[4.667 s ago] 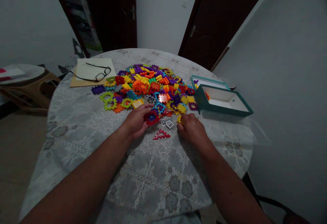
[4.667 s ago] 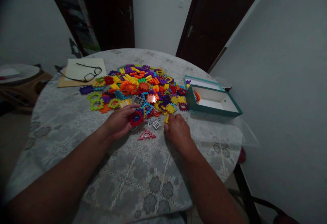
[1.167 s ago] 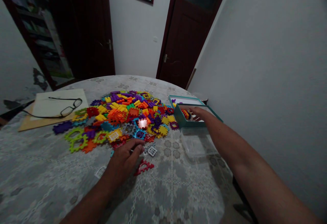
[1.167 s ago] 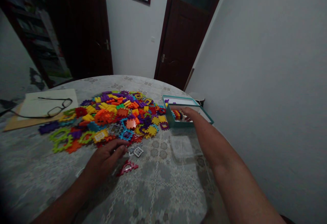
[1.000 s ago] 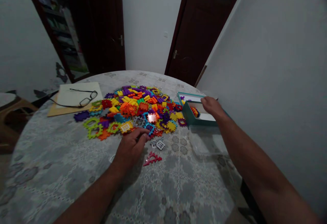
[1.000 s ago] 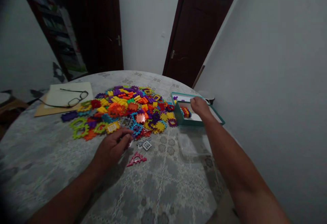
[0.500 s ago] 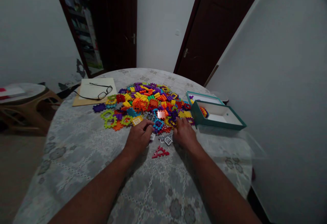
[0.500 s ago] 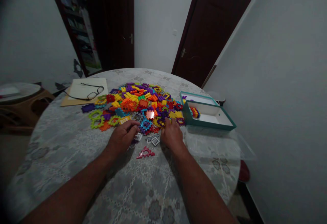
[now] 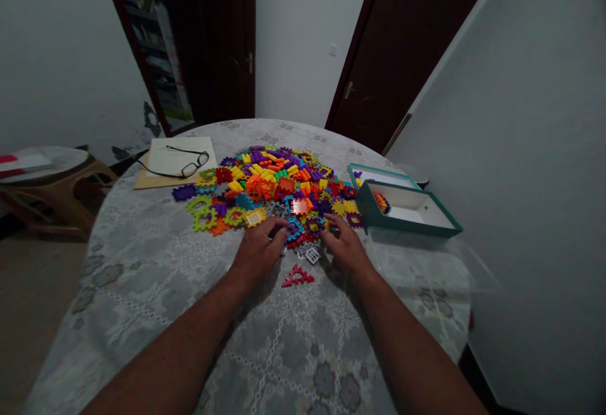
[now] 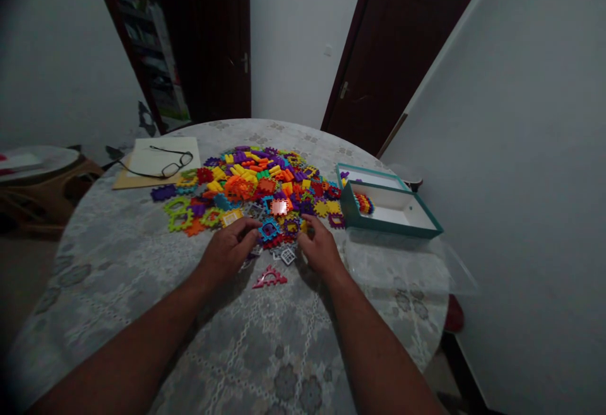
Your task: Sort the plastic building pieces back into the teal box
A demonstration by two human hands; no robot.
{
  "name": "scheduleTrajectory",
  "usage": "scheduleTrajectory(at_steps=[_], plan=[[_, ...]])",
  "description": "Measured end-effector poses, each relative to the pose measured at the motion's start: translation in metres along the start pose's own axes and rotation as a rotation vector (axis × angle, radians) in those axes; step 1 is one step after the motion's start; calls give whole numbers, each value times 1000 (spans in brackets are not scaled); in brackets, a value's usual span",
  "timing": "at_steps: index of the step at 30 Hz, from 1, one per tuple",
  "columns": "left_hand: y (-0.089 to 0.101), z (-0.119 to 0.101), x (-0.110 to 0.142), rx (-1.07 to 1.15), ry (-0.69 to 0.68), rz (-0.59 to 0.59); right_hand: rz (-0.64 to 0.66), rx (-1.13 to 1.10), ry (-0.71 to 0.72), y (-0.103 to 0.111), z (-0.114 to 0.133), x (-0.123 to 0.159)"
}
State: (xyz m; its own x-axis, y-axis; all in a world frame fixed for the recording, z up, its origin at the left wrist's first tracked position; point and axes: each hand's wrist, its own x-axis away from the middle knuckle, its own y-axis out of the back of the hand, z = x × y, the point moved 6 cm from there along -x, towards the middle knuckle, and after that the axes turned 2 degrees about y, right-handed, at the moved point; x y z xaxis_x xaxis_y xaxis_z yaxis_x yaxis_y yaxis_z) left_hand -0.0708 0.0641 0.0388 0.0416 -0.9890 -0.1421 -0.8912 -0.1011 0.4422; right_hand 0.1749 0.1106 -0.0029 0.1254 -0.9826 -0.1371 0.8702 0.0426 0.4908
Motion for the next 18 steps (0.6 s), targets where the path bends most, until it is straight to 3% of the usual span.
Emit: scheduleTrajectory(at_steps=[3,8,13,15,18], plan=[[-3,2,0,53,4,24,-3,-286,-12,-3,11,3],[-11,1,2,231,15,126,215,-603,-18,-33,37,20],[-14,-5,2,202,-27,213,320,-505,107,-59,55,37],[-13,-1,0,217,-3,209,273,-435,159,-56,57,36],[-8,12,-5,272,136,131,82,-245,201,-34,51,27]])
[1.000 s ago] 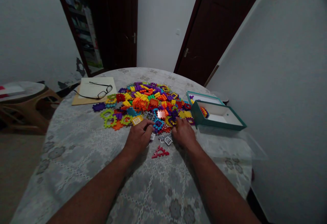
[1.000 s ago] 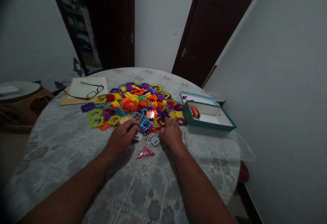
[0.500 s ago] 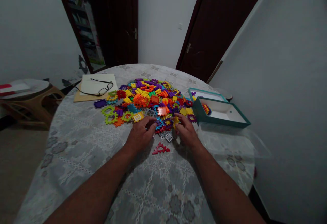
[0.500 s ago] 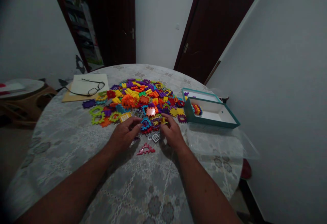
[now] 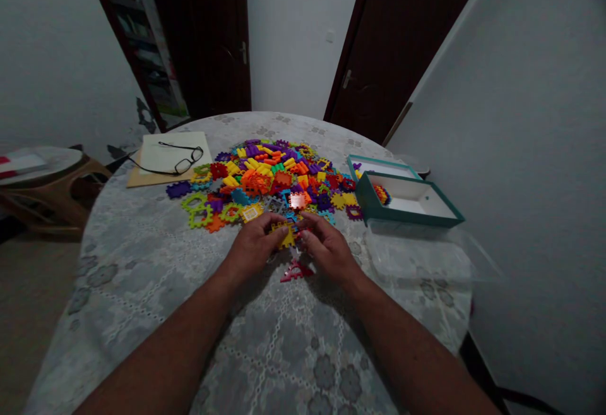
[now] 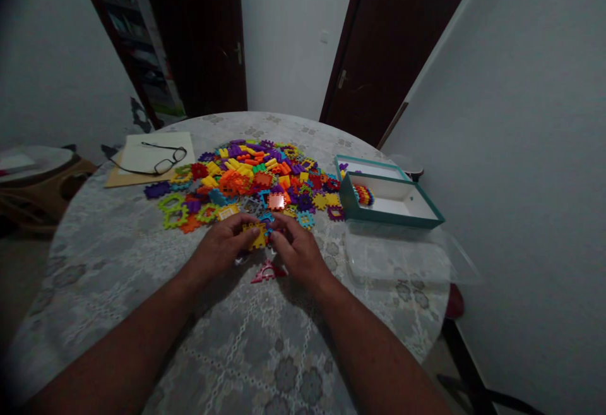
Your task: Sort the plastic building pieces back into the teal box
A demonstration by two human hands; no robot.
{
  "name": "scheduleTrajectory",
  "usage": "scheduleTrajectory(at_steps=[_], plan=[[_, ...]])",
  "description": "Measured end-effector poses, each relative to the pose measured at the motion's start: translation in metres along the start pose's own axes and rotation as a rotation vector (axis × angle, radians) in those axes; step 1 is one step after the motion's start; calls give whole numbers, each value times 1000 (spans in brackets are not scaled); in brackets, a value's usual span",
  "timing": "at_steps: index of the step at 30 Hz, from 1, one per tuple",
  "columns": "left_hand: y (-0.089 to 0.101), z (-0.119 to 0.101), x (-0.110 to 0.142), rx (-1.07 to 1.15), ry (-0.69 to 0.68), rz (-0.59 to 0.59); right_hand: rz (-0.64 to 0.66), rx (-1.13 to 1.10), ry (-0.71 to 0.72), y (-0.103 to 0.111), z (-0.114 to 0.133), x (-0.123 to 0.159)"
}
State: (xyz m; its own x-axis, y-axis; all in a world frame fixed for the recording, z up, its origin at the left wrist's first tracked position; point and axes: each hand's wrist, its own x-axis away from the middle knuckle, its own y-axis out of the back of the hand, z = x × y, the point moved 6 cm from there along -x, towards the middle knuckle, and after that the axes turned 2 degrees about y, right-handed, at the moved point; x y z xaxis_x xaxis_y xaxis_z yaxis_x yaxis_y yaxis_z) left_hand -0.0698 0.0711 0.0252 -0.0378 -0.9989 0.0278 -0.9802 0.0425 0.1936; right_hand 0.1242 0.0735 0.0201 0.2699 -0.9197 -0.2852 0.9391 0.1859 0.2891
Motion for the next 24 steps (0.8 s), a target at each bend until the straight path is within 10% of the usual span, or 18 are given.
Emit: scheduleTrajectory(at_steps=[4,9,24], plan=[[8,13,-3,121,137,-122,-189,565,67,36,-8,-8],[3,12,-1,215,165,-92,-76,977,-86,41,-35,-10],[-8,11,0,86,166,84,-136,1023,-194,52,-30,-15]])
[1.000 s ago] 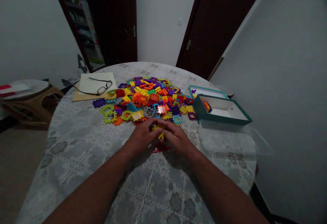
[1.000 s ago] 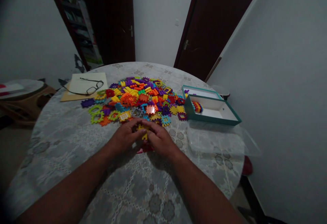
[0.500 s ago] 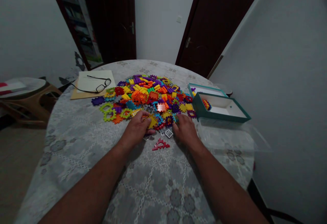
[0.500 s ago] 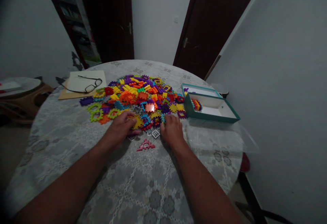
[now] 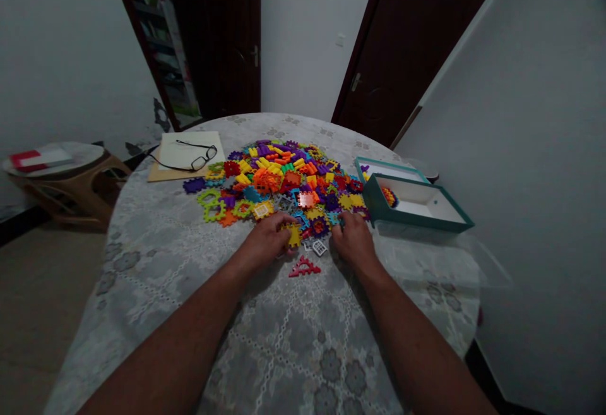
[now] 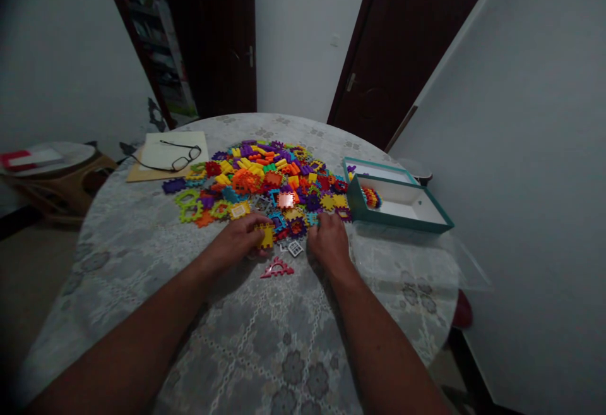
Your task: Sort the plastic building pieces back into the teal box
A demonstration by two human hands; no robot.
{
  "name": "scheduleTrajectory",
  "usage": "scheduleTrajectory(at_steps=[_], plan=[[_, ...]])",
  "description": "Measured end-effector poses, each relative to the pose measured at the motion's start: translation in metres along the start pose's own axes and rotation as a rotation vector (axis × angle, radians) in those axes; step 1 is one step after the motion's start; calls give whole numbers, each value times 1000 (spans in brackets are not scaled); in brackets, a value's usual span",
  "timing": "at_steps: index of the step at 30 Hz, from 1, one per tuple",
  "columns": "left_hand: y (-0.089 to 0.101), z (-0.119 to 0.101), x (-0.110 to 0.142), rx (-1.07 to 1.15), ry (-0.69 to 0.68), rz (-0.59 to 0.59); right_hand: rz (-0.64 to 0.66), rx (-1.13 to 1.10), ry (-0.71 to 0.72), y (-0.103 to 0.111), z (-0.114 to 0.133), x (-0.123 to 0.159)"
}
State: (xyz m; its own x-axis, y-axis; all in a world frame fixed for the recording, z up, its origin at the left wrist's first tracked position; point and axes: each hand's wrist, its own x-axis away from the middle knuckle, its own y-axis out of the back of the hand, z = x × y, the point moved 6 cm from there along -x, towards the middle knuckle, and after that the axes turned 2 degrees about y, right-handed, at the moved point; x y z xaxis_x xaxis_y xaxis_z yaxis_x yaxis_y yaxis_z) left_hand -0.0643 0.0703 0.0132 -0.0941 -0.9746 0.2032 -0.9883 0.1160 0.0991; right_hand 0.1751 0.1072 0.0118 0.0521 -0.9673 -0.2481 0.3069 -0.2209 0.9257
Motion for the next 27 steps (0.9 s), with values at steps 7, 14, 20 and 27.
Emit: scheduleTrajectory(at_steps=[7,14,20,27], plan=[[-12,-2,7,-295,-139,164,-190,-459,-19,19,-1,1],[-18,-7,9,-413,-275,184,239,-948,113,4,28,11],[-13,-7,5,-116,-146,163,286,-1026,79,-4,41,17],[-15,-1,1,82,-70,147,182,-851,143,0,48,20]])
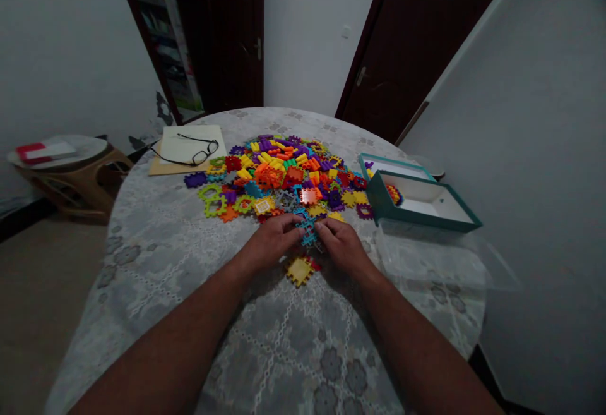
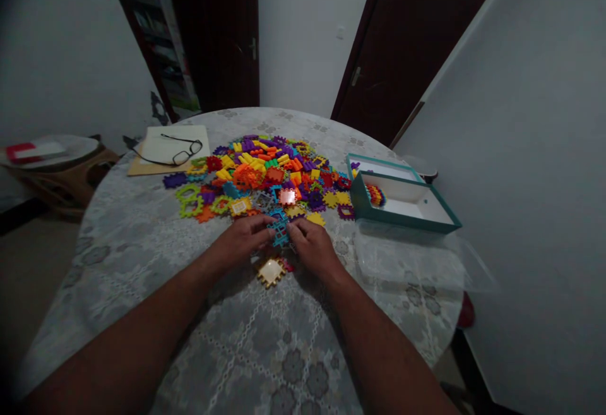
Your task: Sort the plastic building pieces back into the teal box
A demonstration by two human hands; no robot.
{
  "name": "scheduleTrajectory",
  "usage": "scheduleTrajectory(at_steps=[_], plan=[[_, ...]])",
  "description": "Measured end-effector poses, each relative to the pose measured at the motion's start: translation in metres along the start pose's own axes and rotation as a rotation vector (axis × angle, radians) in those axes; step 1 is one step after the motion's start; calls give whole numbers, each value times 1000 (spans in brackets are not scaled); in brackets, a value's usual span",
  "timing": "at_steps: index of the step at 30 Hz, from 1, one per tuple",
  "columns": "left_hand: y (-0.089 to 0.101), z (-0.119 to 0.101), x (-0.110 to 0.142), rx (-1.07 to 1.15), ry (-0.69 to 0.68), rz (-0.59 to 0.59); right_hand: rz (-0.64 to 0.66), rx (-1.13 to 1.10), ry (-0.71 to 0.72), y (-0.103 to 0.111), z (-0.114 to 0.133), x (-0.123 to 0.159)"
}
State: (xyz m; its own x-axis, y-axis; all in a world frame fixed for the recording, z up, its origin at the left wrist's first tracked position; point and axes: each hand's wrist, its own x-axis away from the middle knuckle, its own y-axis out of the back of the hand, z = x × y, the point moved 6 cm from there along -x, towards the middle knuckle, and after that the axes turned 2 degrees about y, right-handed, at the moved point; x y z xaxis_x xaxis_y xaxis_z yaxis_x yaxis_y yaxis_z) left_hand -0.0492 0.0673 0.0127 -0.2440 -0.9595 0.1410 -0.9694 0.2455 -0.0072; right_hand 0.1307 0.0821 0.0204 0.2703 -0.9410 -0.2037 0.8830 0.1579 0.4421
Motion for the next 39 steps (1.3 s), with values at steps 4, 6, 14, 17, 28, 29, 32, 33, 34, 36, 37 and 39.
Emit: scheduleTrajectory(at_steps=[4,6,14,17,28,29,32,33,34,36,37,39], plan=[[15,-6,1,12,-14,-199,106,173,39,-2,11,9],[25,-9,4,32,-25,-310,233,372,90,-9,21,17],[26,-8,4,72,-11,-338,473,854,146,-37,46,42],[22,-5,3,91,12,-298,408,716,181,-28,43,39],[0,-4,9,256,152,-108,68,448,538,-10,48,29],[-1,-2,10,261,160,-87,80,462,530,-12,47,28],[0,3,10,295,169,-67,97,502,513,-16,45,25],[0,5,10,316,175,-58,103,510,512,-16,44,25],[0,6,9,337,181,-41,108,512,514,-17,44,25],[-2,5,9,348,178,7,116,502,527,-18,45,25],[-3,3,9,334,167,25,116,491,539,-19,46,25],[-5,0,9,290,141,37,92,461,559,-19,46,25]])
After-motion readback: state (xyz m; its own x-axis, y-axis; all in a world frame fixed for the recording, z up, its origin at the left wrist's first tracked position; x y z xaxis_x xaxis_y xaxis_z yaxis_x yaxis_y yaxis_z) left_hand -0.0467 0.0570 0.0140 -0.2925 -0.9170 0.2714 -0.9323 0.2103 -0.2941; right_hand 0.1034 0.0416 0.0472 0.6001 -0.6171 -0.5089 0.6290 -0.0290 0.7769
